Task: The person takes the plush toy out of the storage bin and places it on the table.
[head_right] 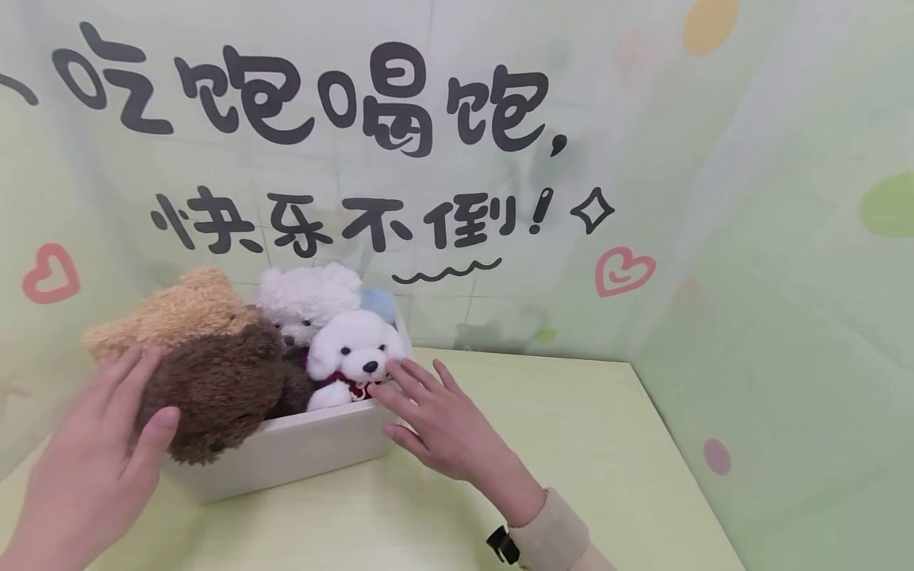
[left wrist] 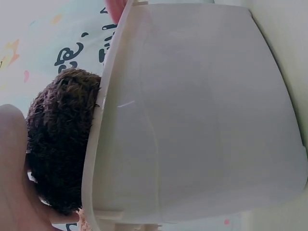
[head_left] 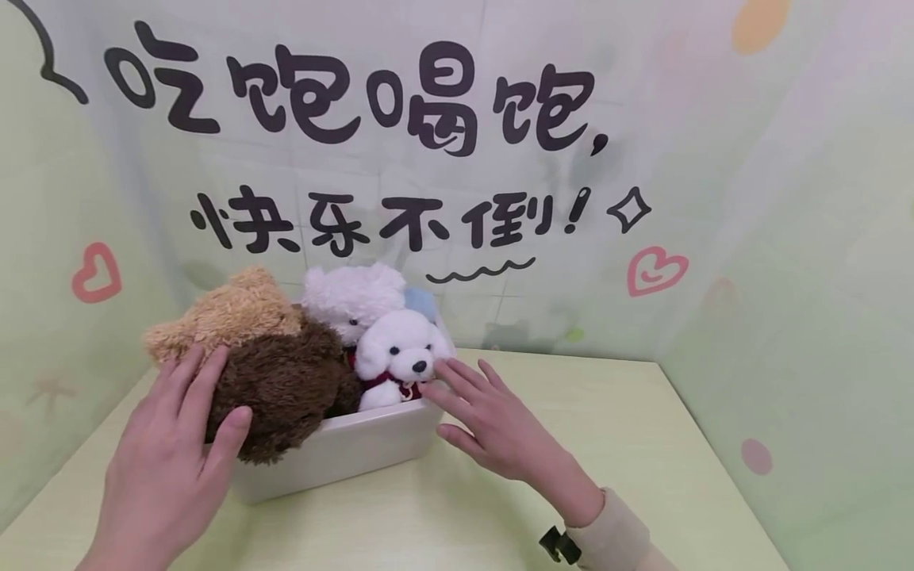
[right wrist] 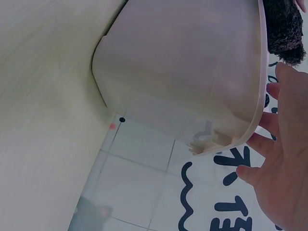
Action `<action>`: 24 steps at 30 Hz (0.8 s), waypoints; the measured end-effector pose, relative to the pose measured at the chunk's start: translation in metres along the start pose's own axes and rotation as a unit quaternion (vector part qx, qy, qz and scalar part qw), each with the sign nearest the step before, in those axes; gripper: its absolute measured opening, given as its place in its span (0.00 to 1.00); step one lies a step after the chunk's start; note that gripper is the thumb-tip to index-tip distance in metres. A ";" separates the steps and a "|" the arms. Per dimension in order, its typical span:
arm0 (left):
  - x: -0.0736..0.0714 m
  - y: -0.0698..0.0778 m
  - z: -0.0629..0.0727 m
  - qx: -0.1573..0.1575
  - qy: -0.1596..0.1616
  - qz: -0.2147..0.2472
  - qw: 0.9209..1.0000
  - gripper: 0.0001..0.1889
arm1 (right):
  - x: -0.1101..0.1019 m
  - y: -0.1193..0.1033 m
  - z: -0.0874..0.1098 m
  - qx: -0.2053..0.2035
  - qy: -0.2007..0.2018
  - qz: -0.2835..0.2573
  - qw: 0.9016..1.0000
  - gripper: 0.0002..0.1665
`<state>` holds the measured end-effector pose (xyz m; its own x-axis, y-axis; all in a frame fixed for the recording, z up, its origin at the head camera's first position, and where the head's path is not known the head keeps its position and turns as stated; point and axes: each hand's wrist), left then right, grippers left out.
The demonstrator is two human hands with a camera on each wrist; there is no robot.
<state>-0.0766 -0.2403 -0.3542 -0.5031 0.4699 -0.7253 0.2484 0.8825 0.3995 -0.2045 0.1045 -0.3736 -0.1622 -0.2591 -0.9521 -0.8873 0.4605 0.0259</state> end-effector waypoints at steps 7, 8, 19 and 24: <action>0.008 0.000 -0.001 -0.025 0.006 0.028 0.999 0.32 | 0.003 0.001 0.003 0.005 -0.009 0.011 1.000 0.33; 0.009 0.001 0.000 -0.031 0.002 0.034 0.999 0.33 | 0.003 0.001 0.003 0.006 -0.010 0.013 1.000 0.33; 0.010 0.003 -0.001 -0.078 -0.051 0.073 0.993 0.35 | 0.004 0.002 0.006 0.007 -0.020 0.023 1.000 0.34; 0.013 0.003 -0.004 -0.064 -0.039 0.080 0.994 0.34 | 0.004 0.002 0.007 0.010 -0.025 0.025 0.999 0.32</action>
<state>-0.0855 -0.2317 -0.3603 -0.3979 0.6084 -0.6867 0.2100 0.7890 0.5774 -0.2039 0.1097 -0.3796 -0.1846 -0.1922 -0.9638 -0.8691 0.4898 0.0688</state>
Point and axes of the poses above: each hand's wrist, its own z-axis away from the middle knuckle, its own x-axis out of the palm, y = z × x, and after that the axes turned 7 degrees about -y, right-handed
